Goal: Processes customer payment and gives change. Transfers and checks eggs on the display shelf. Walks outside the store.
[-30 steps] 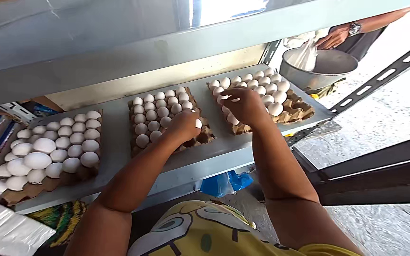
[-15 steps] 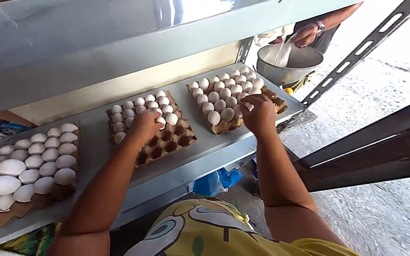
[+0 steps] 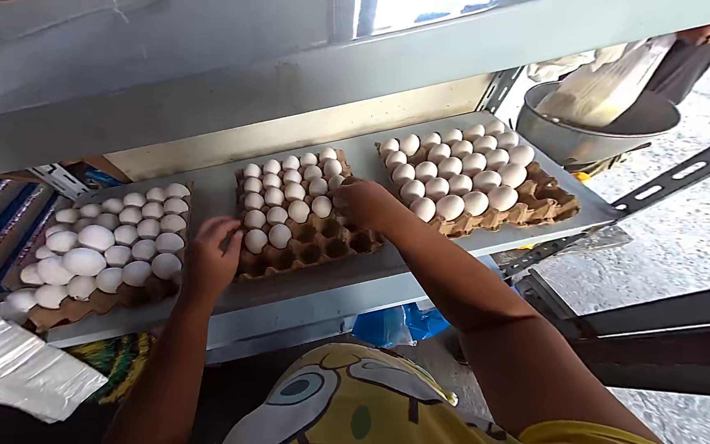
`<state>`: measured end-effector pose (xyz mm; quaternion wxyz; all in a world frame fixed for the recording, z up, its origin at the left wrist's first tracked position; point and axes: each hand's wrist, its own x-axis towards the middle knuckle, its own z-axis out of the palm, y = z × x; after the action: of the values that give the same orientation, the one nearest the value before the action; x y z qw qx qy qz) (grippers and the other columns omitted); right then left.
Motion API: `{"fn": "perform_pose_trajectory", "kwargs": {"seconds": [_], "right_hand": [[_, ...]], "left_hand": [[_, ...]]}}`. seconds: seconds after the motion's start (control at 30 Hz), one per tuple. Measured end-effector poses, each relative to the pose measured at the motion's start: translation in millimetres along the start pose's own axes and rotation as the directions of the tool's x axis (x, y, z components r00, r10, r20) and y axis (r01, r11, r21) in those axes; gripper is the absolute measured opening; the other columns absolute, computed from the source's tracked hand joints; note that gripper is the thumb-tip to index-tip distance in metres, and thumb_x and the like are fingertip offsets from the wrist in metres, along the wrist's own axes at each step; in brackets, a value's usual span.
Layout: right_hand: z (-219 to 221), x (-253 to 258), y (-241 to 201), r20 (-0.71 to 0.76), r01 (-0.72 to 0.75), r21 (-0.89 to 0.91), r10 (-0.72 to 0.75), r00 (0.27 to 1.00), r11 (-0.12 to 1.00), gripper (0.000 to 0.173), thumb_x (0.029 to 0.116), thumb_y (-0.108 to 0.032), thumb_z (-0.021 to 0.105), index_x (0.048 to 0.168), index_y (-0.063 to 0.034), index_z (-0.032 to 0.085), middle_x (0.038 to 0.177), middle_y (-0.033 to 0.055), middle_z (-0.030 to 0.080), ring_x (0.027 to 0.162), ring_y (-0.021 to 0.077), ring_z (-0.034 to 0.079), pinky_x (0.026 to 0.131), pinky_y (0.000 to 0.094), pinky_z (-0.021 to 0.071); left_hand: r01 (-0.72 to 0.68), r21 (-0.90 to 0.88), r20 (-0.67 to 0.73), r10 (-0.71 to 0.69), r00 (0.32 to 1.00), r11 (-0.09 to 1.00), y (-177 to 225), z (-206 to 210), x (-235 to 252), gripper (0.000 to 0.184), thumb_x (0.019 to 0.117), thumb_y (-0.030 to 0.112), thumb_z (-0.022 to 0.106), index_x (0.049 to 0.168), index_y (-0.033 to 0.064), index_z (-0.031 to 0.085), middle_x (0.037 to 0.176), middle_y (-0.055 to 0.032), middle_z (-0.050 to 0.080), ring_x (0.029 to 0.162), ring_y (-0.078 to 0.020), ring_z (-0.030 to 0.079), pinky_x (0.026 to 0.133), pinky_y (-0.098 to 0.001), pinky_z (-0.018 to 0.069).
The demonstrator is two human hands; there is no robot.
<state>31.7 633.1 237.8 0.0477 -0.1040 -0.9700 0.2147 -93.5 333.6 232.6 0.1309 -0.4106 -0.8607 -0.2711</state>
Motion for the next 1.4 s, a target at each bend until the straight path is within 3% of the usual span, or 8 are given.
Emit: {"fn": "perform_pose_trajectory", "kwargs": {"seconds": [0.2, 0.33, 0.47, 0.63, 0.9, 1.03, 1.27, 1.4], "right_hand": [[-14.4, 15.5, 29.9, 0.067, 0.041, 0.107, -0.048, 0.997, 0.993, 0.042, 0.0844, -0.015, 0.082, 0.125, -0.0098, 0.07, 0.122, 0.0187, 0.068, 0.11, 0.0362, 0.066, 0.096, 0.0599, 0.052], [-51.1, 2.1, 55.8, -0.171, -0.046, 0.286, 0.099, 0.98, 0.957, 0.044, 0.0909, -0.03, 0.078, 0.124, -0.0033, 0.067, 0.107, 0.0181, 0.072, 0.097, 0.0331, 0.07, 0.091, 0.0572, 0.0553], [-90.5, 0.1, 103.9, -0.324, -0.382, 0.106, 0.395, 0.86, 0.918, 0.047, 0.0914, -0.03, 0.075, 0.127, 0.0002, 0.066, 0.118, 0.0274, 0.069, 0.114, 0.0474, 0.064, 0.098, 0.0699, 0.0464], [-90.6, 8.9, 136.6, -0.143, -0.572, -0.134, 0.555, 0.819, 0.809, 0.041, 0.0952, -0.034, 0.068, 0.112, 0.0035, 0.072, 0.12, 0.03, 0.067, 0.118, 0.0496, 0.061, 0.096, 0.074, 0.0444], [-42.2, 22.1, 38.8, -0.069, -0.079, 0.005, 0.079, 0.994, 0.997, 0.037, 0.0913, -0.025, 0.077, 0.122, -0.005, 0.073, 0.119, 0.0233, 0.068, 0.111, 0.0408, 0.065, 0.099, 0.0629, 0.0487], [-18.8, 38.6, 12.8, -0.03, -0.066, -0.024, 0.065, 0.997, 0.998, 0.034, 0.09, -0.012, 0.075, 0.122, -0.0011, 0.069, 0.121, 0.0241, 0.066, 0.118, 0.0422, 0.062, 0.102, 0.0624, 0.0479], [-19.1, 61.5, 34.3, 0.046, 0.0, 0.044, -0.002, 0.999, 0.999, 0.028, 0.0924, -0.018, 0.075, 0.117, -0.0047, 0.073, 0.114, 0.0193, 0.071, 0.111, 0.0369, 0.066, 0.101, 0.0612, 0.0478], [-22.1, 48.2, 43.3, -0.035, -0.06, 0.299, 0.073, 0.997, 0.952, 0.041, 0.0944, -0.024, 0.075, 0.127, -0.0003, 0.067, 0.115, 0.0196, 0.071, 0.105, 0.0309, 0.069, 0.099, 0.052, 0.0518]], "left_hand": [[-0.026, -0.12, -0.178, 0.004, 0.984, 0.992, -31.5, 29.5, -45.4, 0.029, 0.0986, 0.019, 0.062, 0.113, -0.003, 0.074, 0.128, -0.0281, 0.064, 0.117, -0.0378, 0.065, 0.098, -0.0489, 0.055], [-0.038, -0.149, -0.277, -0.004, 0.961, 0.988, -34.1, 33.2, -48.0, 0.029, 0.0988, 0.02, 0.06, 0.111, -0.0034, 0.074, 0.126, -0.028, 0.064, 0.116, -0.0337, 0.064, 0.097, -0.0414, 0.0541], [-0.036, -0.132, -0.256, 0.001, 0.967, 0.991, -35.7, 33.2, -48.7, 0.03, 0.0982, 0.022, 0.06, 0.108, -0.0026, 0.075, 0.123, -0.0269, 0.066, 0.11, -0.033, 0.066, 0.094, -0.0416, 0.0547], [-0.075, -0.12, -0.238, 0.045, 0.97, 0.99, -32.9, 34.5, -47.0, 0.032, 0.0982, 0.022, 0.058, 0.105, -0.0042, 0.075, 0.122, -0.0284, 0.066, 0.111, -0.0345, 0.066, 0.095, -0.0423, 0.0548], [-0.038, -0.117, -0.177, 0.017, 0.984, 0.992, -27.6, 32.1, -47.1, 0.028, 0.0989, 0.017, 0.058, 0.106, -0.003, 0.075, 0.12, -0.0272, 0.067, 0.113, -0.0371, 0.065, 0.098, -0.0462, 0.0538], [-0.035, -0.111, -0.196, 0.013, 0.98, 0.993, -31.1, 34.8, -48.8, 0.027, 0.0985, 0.019, 0.059, 0.105, -0.0005, 0.076, 0.12, -0.0243, 0.068, 0.112, -0.0342, 0.066, 0.097, -0.0443, 0.0543], [-0.04, -0.113, -0.183, 0.019, 0.983, 0.993, -33.3, 36.4, -49.6, 0.027, 0.0996, 0.019, 0.058, 0.105, 0.0008, 0.077, 0.121, -0.0212, 0.069, 0.112, -0.0331, 0.067, 0.098, -0.0464, 0.0541], [-0.04, -0.113, -0.177, 0.019, 0.984, 0.993, -33.5, 36.9, -50.2, 0.028, 0.0998, 0.02, 0.058, 0.105, 0.0014, 0.077, 0.12, -0.0212, 0.069, 0.111, -0.0342, 0.067, 0.096, -0.0485, 0.0538]]}}
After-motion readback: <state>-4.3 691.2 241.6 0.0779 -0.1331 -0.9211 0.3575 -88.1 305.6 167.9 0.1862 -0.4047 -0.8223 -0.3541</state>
